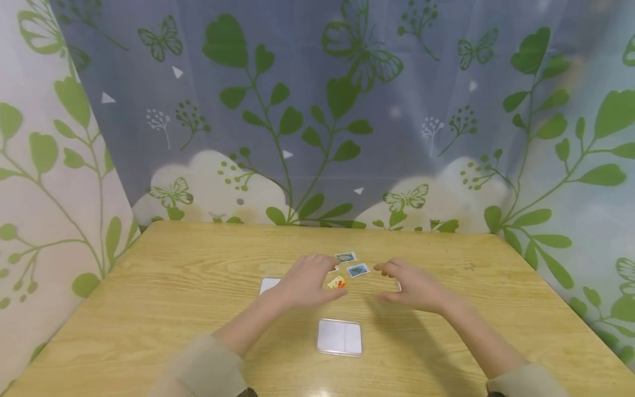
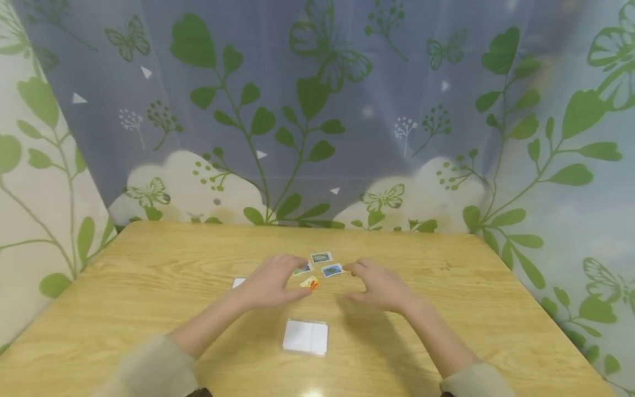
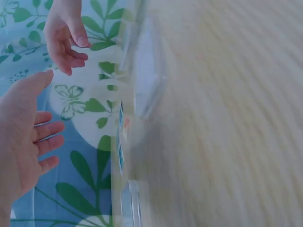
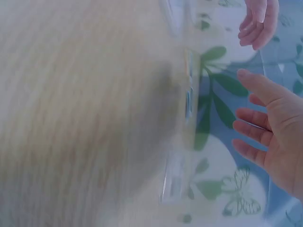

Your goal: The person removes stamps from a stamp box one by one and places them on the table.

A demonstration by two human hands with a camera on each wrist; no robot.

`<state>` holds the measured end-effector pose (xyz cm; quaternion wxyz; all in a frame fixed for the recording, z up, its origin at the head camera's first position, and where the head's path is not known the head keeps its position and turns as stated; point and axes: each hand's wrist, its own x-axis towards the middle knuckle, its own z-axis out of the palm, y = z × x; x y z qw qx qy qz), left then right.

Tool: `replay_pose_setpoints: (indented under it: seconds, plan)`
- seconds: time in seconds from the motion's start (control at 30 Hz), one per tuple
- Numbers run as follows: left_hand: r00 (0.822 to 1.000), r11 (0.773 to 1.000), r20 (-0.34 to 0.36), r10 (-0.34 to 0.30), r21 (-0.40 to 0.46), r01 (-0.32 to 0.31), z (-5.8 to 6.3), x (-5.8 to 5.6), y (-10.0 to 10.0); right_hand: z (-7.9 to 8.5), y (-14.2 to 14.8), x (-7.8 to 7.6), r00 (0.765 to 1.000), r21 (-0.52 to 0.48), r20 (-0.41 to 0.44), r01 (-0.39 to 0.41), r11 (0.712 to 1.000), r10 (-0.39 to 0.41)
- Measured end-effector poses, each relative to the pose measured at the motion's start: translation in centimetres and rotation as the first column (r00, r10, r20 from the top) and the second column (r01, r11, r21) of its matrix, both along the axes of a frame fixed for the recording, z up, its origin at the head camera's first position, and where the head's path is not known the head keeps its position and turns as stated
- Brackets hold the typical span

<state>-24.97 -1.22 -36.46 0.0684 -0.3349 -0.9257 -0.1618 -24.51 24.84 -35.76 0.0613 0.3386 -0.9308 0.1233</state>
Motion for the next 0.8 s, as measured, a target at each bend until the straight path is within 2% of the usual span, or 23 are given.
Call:
replay_pose_setpoints:
  seconds: [0.23, 0.47, 0.67, 0.8]
  plan:
    - [1.000, 0.998, 0.016, -0.015, 0.053, 0.015, 0.6, -1.0, 2.5, 0.3, 2.9, -0.6, 0.989, -0.137, 0.105, 0.116, 0.984, -0.102]
    - [0.997, 0.991, 0.074, -0.037, 0.131, 0.027, 0.6, -1.7, 5.5, 0.1, 5.2, -1.0, 0.974, -0.208, 0.143, 0.201, 0.957, -0.174]
    - [0.991, 0.981, 0.128, -0.026, 0.196, 0.000, 0.5, -1.8, 8.0, -0.5, 6.5, -1.4, 0.967, -0.231, 0.156, 0.234, 0.944, -0.202]
    - [0.985, 0.974, 0.171, 0.006, 0.224, -0.045, 0.3, -1.8, 9.5, -1.0, 7.2, -1.7, 0.965, -0.232, 0.159, 0.242, 0.942, -0.208]
